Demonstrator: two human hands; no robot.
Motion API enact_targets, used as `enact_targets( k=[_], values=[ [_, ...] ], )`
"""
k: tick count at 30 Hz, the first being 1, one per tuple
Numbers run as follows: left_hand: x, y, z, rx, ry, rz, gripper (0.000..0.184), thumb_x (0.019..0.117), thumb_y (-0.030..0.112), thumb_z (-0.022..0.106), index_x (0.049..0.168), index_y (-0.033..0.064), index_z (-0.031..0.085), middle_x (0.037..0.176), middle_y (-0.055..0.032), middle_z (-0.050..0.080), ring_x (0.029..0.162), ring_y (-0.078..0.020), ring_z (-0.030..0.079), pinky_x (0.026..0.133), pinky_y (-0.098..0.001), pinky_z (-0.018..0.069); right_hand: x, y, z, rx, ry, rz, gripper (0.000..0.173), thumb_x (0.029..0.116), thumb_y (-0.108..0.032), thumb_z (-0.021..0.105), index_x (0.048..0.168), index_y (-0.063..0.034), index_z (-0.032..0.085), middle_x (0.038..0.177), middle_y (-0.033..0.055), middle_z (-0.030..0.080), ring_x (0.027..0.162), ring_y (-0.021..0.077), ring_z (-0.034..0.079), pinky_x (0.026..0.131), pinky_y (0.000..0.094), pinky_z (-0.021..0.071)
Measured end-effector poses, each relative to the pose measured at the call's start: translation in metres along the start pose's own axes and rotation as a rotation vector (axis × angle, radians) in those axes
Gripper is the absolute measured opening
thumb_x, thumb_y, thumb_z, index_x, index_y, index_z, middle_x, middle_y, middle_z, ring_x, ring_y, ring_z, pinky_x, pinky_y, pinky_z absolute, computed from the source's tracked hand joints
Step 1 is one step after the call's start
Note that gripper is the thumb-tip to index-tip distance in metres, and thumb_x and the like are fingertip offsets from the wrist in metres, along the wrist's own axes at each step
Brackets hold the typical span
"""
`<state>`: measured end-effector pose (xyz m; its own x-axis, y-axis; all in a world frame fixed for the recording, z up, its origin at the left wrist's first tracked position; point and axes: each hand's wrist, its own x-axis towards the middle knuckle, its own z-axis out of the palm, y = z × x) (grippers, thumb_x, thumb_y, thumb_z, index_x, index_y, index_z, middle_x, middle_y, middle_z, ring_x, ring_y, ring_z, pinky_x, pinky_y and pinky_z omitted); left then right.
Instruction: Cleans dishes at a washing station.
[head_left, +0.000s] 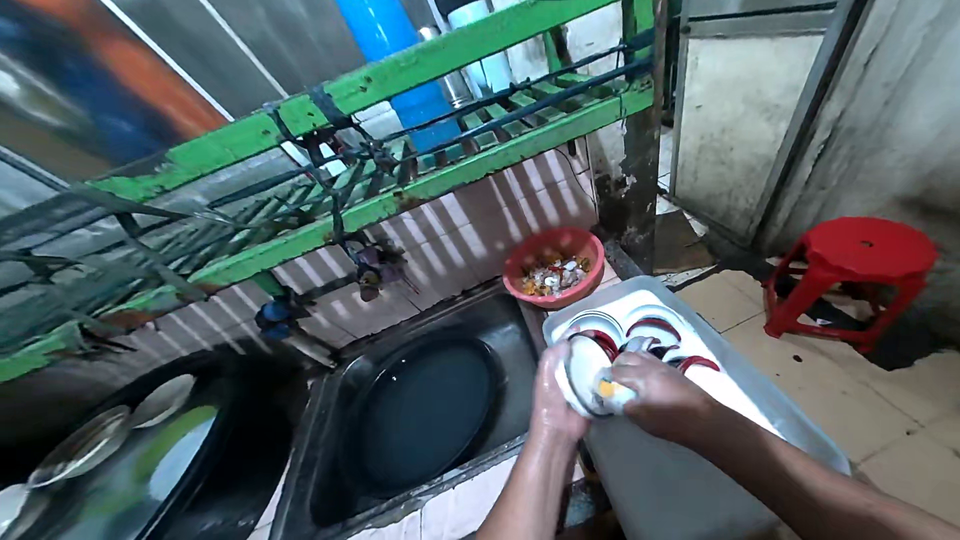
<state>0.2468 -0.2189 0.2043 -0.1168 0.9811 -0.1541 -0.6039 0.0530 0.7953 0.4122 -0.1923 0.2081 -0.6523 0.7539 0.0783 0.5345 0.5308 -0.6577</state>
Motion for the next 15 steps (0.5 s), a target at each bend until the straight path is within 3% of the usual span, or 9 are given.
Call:
enact_targets(
  k=[2,4,6,9,10,11,12,13,15],
  values=[
    [0.001,0.029,-0.028,-0.046,0.033,0.078,0.043,0.1032,0.039,0.038,0.131,0.0153,0.06,0.116,-0.0107,0.07,0.102,-0.0242,0.07,0.081,-0.0451,0.0603,-0.013,-0.006,-0.005,0.202,-0.02,0.037,0.023,0.0956,-0.015,0.065,0.114,-0.0036,0.074,0.11,0.0146,0.07,0.105,0.0266,0.067,0.095,0.0472,0.0546],
    [0.004,0.065,-0.071,0.029,0.185,0.225,0.04,0.1048,0.038,0.036,0.13,0.0148,0.058,0.112,-0.0092,0.07,0.1,-0.023,0.069,0.081,-0.0457,0.06,-0.034,0.006,-0.008,0.167,-0.069,0.097,0.029,0.0938,-0.016,0.067,0.119,-0.0033,0.072,0.114,0.0168,0.07,0.107,0.029,0.068,0.097,0.0485,0.0545],
    [0.008,0.094,-0.12,0.23,0.493,0.327,0.033,0.1076,0.032,0.037,0.125,0.0109,0.054,0.098,-0.0069,0.065,0.085,-0.0186,0.066,0.073,-0.042,0.0583,-0.05,0.012,-0.023,0.088,-0.287,0.278,0.042,0.0969,-0.017,0.065,0.137,-0.0059,0.063,0.134,0.0177,0.064,0.125,0.0315,0.06,0.109,0.0501,0.0458],
    [0.014,0.112,-0.154,0.585,0.913,0.255,0.033,0.1079,0.026,0.045,0.129,0.0019,0.053,0.094,-0.0088,0.054,0.076,-0.0172,0.055,0.065,-0.0379,0.0488,-0.067,0.024,-0.027,-0.02,-0.406,0.367,0.047,0.0957,-0.016,0.065,0.142,-0.0098,0.061,0.142,0.0155,0.061,0.132,0.0317,0.056,0.111,0.0525,0.0439],
    [0.015,0.11,-0.145,0.697,0.921,0.24,0.036,0.1066,0.023,0.046,0.135,0.001,0.053,0.107,-0.0113,0.057,0.087,-0.019,0.057,0.071,-0.0401,0.0493,-0.068,0.028,-0.026,-0.056,-0.424,0.367,0.047,0.096,-0.017,0.064,0.142,-0.0112,0.061,0.143,0.0148,0.06,0.134,0.0321,0.055,0.111,0.0532,0.0436],
    [0.012,0.107,-0.13,0.777,0.819,0.231,0.045,0.1064,0.02,0.046,0.147,-0.0002,0.046,0.138,-0.018,0.055,0.117,-0.0267,0.057,0.093,-0.049,0.0485,-0.069,0.032,-0.023,-0.084,-0.433,0.359,0.046,0.096,-0.018,0.064,0.142,-0.0127,0.062,0.144,0.0143,0.059,0.134,0.0332,0.054,0.11,0.0542,0.0436],
    [0.011,0.099,-0.112,0.88,0.664,0.23,0.051,0.1076,0.02,0.043,0.154,-0.0001,0.037,0.155,-0.0206,0.043,0.135,-0.0322,0.048,0.107,-0.0545,0.0418,-0.07,0.038,-0.019,-0.104,-0.434,0.352,0.046,0.0952,-0.018,0.065,0.141,-0.014,0.062,0.145,0.0138,0.057,0.134,0.0348,0.053,0.108,0.0558,0.0445],
    [0.012,0.087,-0.093,0.987,0.507,0.235,0.053,0.1085,0.022,0.042,0.156,0.0009,0.034,0.16,-0.0209,0.037,0.142,-0.0346,0.043,0.113,-0.0563,0.0377,-0.07,0.044,-0.014,-0.12,-0.438,0.349,0.047,0.0941,-0.02,0.067,0.141,-0.0146,0.062,0.146,0.0135,0.055,0.134,0.0361,0.052,0.107,0.057,0.0457],
    [0.014,0.054,-0.049,1.192,0.199,0.238,0.047,0.1098,0.025,0.042,0.15,0.001,0.045,0.154,-0.0189,0.048,0.139,-0.0315,0.05,0.115,-0.0526,0.0394,-0.07,0.05,-0.007,-0.15,-0.512,0.368,0.054,0.0933,-0.022,0.07,0.145,-0.0121,0.057,0.152,0.0165,0.048,0.139,0.0407,0.046,0.107,0.0603,0.0442]
  ],
)
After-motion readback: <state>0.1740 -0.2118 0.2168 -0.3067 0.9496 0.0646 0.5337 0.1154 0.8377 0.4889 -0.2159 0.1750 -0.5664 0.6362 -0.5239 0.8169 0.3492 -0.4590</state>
